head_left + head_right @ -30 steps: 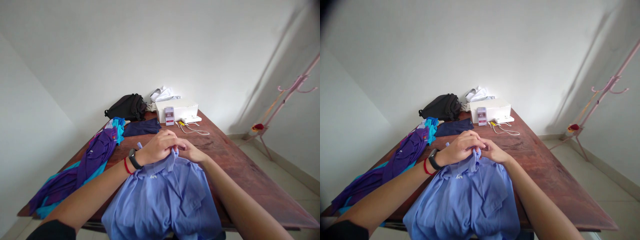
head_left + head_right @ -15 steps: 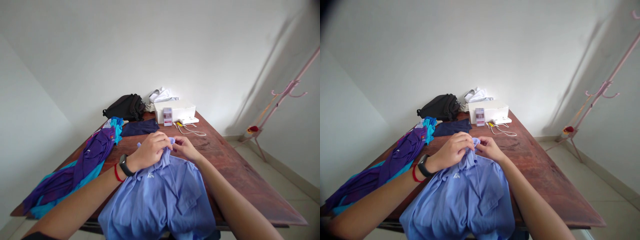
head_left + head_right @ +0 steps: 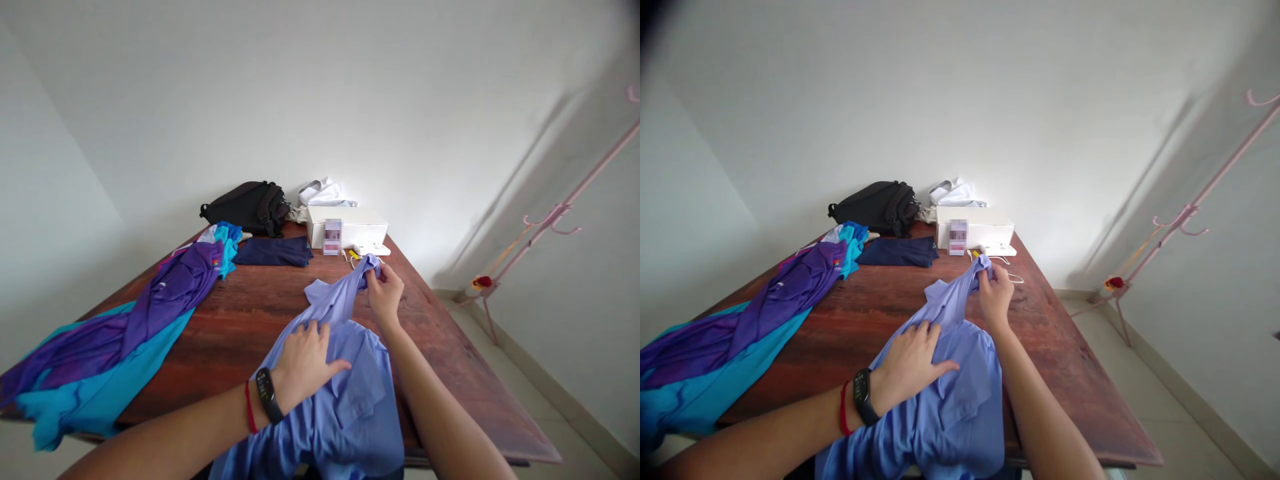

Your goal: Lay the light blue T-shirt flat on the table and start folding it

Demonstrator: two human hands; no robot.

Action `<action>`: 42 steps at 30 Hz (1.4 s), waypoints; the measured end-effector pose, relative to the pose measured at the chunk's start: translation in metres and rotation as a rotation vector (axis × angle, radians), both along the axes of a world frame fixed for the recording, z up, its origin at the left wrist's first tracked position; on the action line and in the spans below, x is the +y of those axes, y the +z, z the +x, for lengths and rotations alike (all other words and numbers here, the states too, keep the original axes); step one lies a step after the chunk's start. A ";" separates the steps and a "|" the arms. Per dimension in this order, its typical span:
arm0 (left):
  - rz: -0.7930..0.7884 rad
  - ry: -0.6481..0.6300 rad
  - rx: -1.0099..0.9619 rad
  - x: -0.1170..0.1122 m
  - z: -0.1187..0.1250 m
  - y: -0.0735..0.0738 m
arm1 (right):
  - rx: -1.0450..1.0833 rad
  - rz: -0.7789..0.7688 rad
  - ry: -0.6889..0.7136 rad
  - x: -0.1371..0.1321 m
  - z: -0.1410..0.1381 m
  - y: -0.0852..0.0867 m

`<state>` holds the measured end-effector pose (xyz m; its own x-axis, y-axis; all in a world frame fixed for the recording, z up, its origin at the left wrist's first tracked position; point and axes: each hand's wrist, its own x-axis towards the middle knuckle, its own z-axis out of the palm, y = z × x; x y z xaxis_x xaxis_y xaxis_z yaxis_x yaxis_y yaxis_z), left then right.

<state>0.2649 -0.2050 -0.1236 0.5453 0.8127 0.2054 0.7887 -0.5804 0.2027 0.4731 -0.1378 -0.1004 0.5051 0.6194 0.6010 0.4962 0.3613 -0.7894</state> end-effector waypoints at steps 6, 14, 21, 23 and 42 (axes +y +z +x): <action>0.056 0.022 -0.043 0.018 0.002 -0.012 | -0.042 -0.008 -0.057 0.003 0.003 -0.003; -0.064 -0.114 -0.191 0.014 -0.010 0.000 | -0.043 0.003 -0.100 0.002 0.008 -0.002; -0.563 -0.097 -1.041 0.018 -0.041 0.025 | 0.032 -0.044 -0.174 0.006 0.031 -0.003; -0.763 -0.037 -1.303 0.021 -0.053 0.033 | 0.034 -0.095 -0.203 0.006 0.035 -0.003; -0.180 -0.042 -0.404 0.007 -0.208 0.111 | -0.729 0.257 -0.259 -0.103 0.042 0.089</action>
<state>0.0569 -0.1985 -0.0123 0.4838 0.8337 0.2661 0.6019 -0.5377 0.5904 0.5156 -0.2411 -0.0112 0.0403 0.3345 0.9415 0.9460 0.2907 -0.1437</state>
